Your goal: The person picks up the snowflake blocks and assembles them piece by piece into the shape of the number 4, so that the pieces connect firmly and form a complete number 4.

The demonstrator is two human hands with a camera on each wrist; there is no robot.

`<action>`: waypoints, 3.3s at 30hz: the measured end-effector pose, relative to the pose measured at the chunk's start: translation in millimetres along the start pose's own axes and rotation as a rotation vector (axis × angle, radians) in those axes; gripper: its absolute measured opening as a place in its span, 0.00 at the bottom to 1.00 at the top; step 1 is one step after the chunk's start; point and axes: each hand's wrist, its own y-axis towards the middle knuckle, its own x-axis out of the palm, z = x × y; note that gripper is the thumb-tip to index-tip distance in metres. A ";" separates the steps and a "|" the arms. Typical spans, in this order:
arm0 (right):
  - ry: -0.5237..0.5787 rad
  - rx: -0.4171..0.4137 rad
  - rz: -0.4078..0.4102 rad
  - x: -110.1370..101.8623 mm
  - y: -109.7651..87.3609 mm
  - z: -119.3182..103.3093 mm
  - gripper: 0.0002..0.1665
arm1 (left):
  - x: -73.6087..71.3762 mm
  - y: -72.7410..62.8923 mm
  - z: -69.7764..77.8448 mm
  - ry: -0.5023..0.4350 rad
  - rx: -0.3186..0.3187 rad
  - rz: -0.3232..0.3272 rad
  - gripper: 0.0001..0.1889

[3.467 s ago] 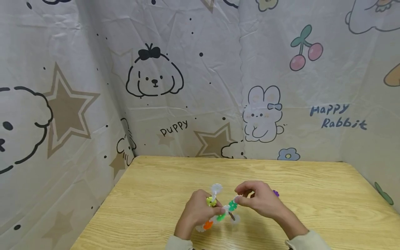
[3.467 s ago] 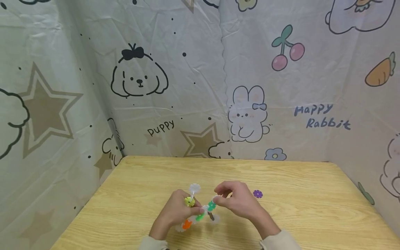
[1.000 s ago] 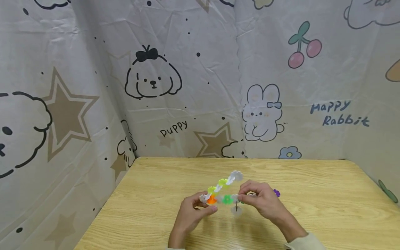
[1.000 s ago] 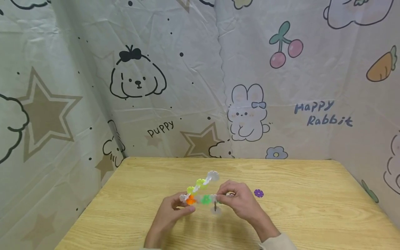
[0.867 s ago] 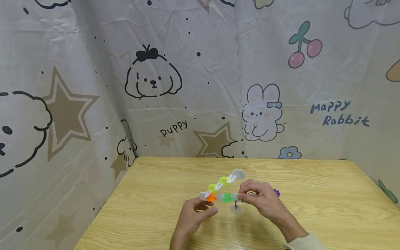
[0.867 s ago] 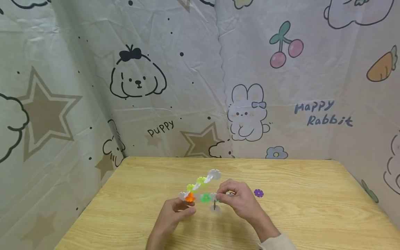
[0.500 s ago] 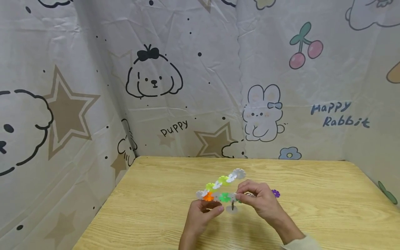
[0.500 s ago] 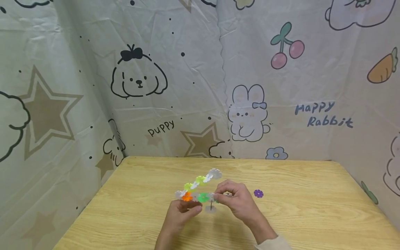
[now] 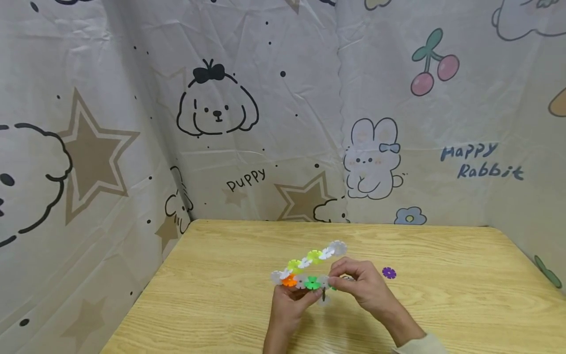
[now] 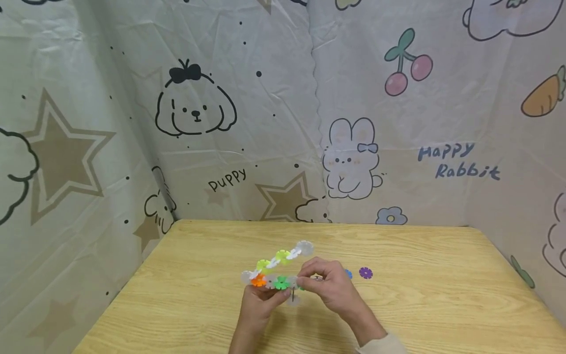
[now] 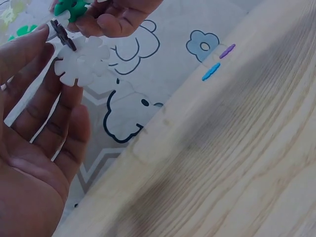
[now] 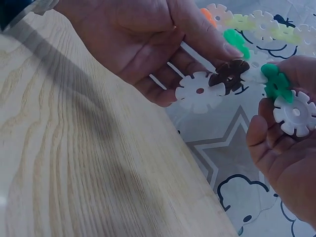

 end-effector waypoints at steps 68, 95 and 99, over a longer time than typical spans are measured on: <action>-0.722 0.468 0.213 -66.6 -6.0 36.8 0.17 | -20.2 -11.5 7.9 0.100 0.062 0.222 0.18; -0.886 0.642 0.061 -73.1 1.2 49.4 0.10 | -28.4 -15.7 12.2 0.076 0.091 0.221 0.18; -0.847 0.658 0.077 -73.7 0.6 47.8 0.12 | -28.6 -16.0 12.6 0.072 0.101 0.202 0.17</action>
